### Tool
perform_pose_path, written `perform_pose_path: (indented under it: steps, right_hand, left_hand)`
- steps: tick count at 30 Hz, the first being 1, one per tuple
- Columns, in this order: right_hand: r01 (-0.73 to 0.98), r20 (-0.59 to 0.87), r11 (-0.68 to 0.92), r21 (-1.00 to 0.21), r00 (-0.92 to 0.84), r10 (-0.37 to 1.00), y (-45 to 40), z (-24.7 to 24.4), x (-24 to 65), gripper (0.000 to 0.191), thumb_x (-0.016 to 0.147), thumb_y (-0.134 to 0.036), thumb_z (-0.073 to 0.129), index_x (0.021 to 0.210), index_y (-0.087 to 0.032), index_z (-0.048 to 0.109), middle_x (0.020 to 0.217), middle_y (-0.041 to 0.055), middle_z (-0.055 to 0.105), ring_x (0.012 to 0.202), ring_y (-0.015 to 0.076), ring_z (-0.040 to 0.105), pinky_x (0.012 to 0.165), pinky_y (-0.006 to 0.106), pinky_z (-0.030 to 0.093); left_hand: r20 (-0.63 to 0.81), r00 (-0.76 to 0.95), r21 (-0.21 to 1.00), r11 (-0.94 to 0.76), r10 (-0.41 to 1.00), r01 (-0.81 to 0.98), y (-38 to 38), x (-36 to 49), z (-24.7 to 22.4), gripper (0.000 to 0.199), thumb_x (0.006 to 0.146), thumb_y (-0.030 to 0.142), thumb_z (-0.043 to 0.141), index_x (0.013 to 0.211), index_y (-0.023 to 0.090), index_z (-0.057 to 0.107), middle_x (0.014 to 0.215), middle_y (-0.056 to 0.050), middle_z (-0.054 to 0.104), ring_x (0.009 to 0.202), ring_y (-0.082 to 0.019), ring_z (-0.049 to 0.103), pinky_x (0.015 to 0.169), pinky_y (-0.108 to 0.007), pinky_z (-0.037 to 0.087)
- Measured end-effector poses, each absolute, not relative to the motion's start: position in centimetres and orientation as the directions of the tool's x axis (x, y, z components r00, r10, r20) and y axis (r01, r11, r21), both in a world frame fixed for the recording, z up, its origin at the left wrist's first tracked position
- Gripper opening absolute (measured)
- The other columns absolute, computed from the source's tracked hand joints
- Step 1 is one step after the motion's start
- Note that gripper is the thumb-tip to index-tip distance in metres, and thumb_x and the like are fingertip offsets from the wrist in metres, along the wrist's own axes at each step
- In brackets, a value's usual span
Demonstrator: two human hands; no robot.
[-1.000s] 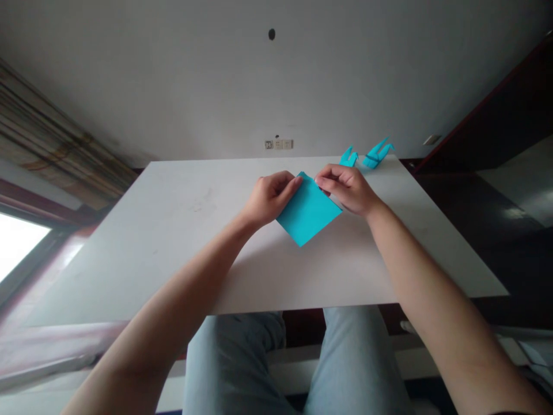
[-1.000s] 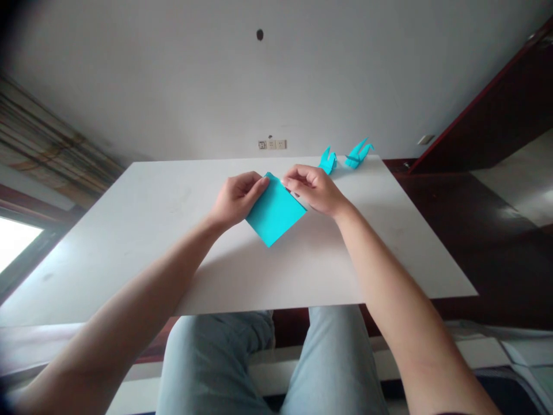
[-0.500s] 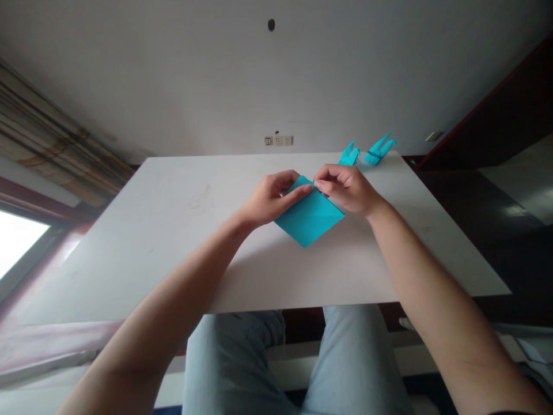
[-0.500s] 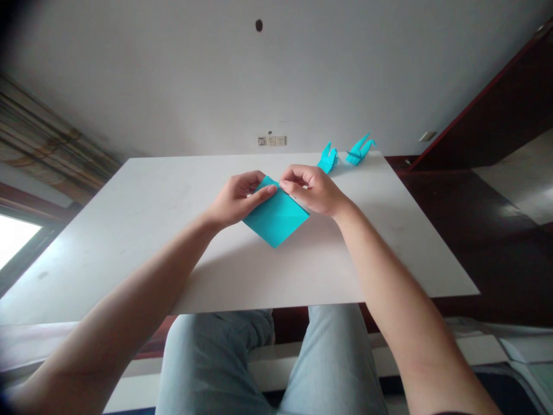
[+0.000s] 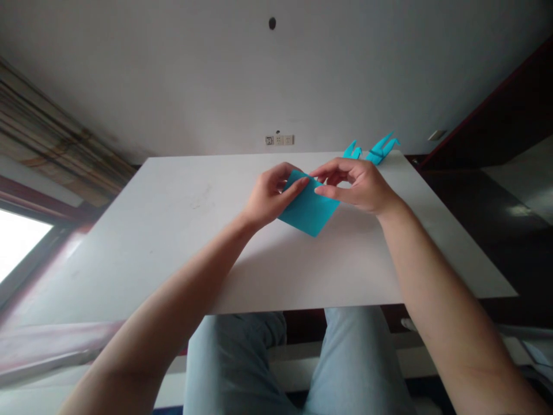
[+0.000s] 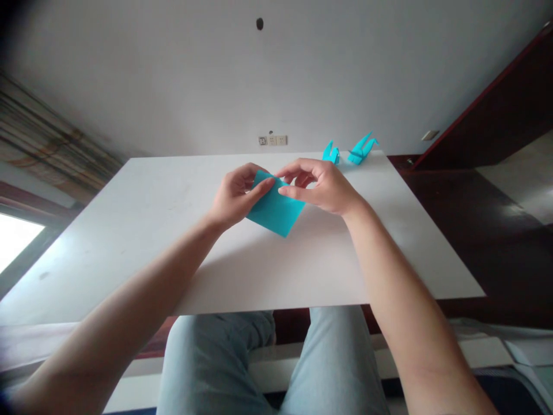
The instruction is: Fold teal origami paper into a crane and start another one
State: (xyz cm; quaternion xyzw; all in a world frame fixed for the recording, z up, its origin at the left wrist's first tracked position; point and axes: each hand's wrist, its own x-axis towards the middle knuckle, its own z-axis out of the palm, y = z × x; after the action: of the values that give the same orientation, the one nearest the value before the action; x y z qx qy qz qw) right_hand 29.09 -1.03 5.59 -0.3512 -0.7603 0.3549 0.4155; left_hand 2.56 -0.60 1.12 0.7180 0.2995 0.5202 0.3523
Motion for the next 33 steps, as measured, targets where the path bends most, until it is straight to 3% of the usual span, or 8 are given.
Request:
perform_pose_path:
  steps: [5, 10, 14, 19, 23, 29, 33]
  right_hand:
    - [0.251, 0.418, 0.517, -0.819, -0.358, 0.835, -0.7, 5.1, 29.1, 0.032, 0.092, -0.047, 0.109, 0.119, -0.032, 0.101, 0.111, 0.0046, 0.094, 0.093, 0.0257, 0.08, 0.089, 0.044, 0.07]
    - [0.216, 0.457, 0.538, -0.815, -0.332, 0.825, 0.1, 4.7, 29.2, 0.028, 0.097, -0.048, 0.107, 0.119, -0.032, 0.101, 0.112, 0.005, 0.094, 0.099, 0.0259, 0.082, 0.09, 0.043, 0.067]
    - [0.197, 0.49, 0.561, -0.804, -0.316, 0.813, 0.3, 4.6, 29.3, 0.028, 0.099, -0.052, 0.106, 0.117, -0.031, 0.1, 0.116, 0.0059, 0.094, 0.106, 0.0277, 0.084, 0.096, 0.043, 0.069]
    - [0.202, 0.51, 0.568, -0.798, -0.277, 0.815, 0.4, 4.7, 29.4, 0.046, 0.095, -0.072, 0.108, 0.116, -0.032, 0.097, 0.121, 0.0066, 0.092, 0.112, 0.0296, 0.084, 0.098, 0.044, 0.071]
    - [0.187, 0.461, 0.52, -0.833, -0.283, 0.841, 1.1, 4.2, 29.7, 0.066, 0.084, -0.082, 0.115, 0.123, -0.034, 0.093, 0.11, 0.0042, 0.085, 0.092, 0.0251, 0.075, 0.077, 0.039, 0.063]
    - [0.193, 0.409, 0.475, -0.858, -0.302, 0.861, 2.0, 3.5, 30.2, 0.071, 0.084, -0.089, 0.112, 0.119, -0.033, 0.087, 0.086, -0.0014, 0.069, 0.081, 0.0224, 0.064, 0.075, 0.039, 0.053]
    - [0.21, 0.403, 0.479, -0.852, -0.32, 0.857, 2.1, 3.6, 30.4, 0.075, 0.088, -0.091, 0.108, 0.129, -0.034, 0.083, 0.082, -0.0049, 0.065, 0.078, 0.0211, 0.059, 0.077, 0.039, 0.051]
  left_hand:
    - [0.536, 0.238, 0.837, -0.547, 0.81, -0.02, -0.3, 2.6, 0.4, 0.053, 0.111, 0.075, 0.095, 0.123, 0.025, 0.08, 0.105, -0.006, 0.089, 0.085, -0.018, 0.079, 0.074, -0.028, 0.063]
    - [0.547, 0.246, 0.834, -0.545, 0.8, -0.083, -0.1, 2.7, 0.2, 0.049, 0.113, 0.073, 0.094, 0.121, 0.026, 0.083, 0.091, -0.001, 0.082, 0.067, -0.013, 0.065, 0.061, -0.026, 0.053]
    - [0.588, 0.257, 0.805, -0.584, 0.766, -0.103, -0.1, 2.7, 0.5, 0.045, 0.115, 0.069, 0.092, 0.117, 0.025, 0.085, 0.086, -0.001, 0.077, 0.067, -0.013, 0.06, 0.061, -0.027, 0.051]
    - [0.592, 0.225, 0.799, -0.6, 0.774, -0.038, 0.0, 2.7, 0.4, 0.039, 0.115, 0.063, 0.091, 0.119, 0.024, 0.085, 0.106, -0.006, 0.087, 0.079, -0.015, 0.07, 0.067, -0.027, 0.058]
    - [0.615, 0.136, 0.788, -0.614, 0.777, -0.053, 0.4, 2.6, 0.1, 0.034, 0.115, 0.058, 0.091, 0.118, 0.025, 0.082, 0.107, -0.006, 0.088, 0.081, -0.014, 0.071, 0.067, -0.026, 0.057]
    - [0.529, 0.201, 0.847, -0.528, 0.825, -0.063, 0.4, 2.4, 0.3, 0.056, 0.109, 0.076, 0.098, 0.107, 0.025, 0.076, 0.082, -0.001, 0.077, 0.066, -0.013, 0.064, 0.057, -0.025, 0.049]
    - [0.45, 0.254, 0.892, -0.446, 0.856, -0.074, -0.1, 2.4, 1.0, 0.068, 0.102, 0.085, 0.101, 0.098, 0.023, 0.075, 0.083, -0.003, 0.079, 0.069, -0.015, 0.073, 0.062, -0.027, 0.059]
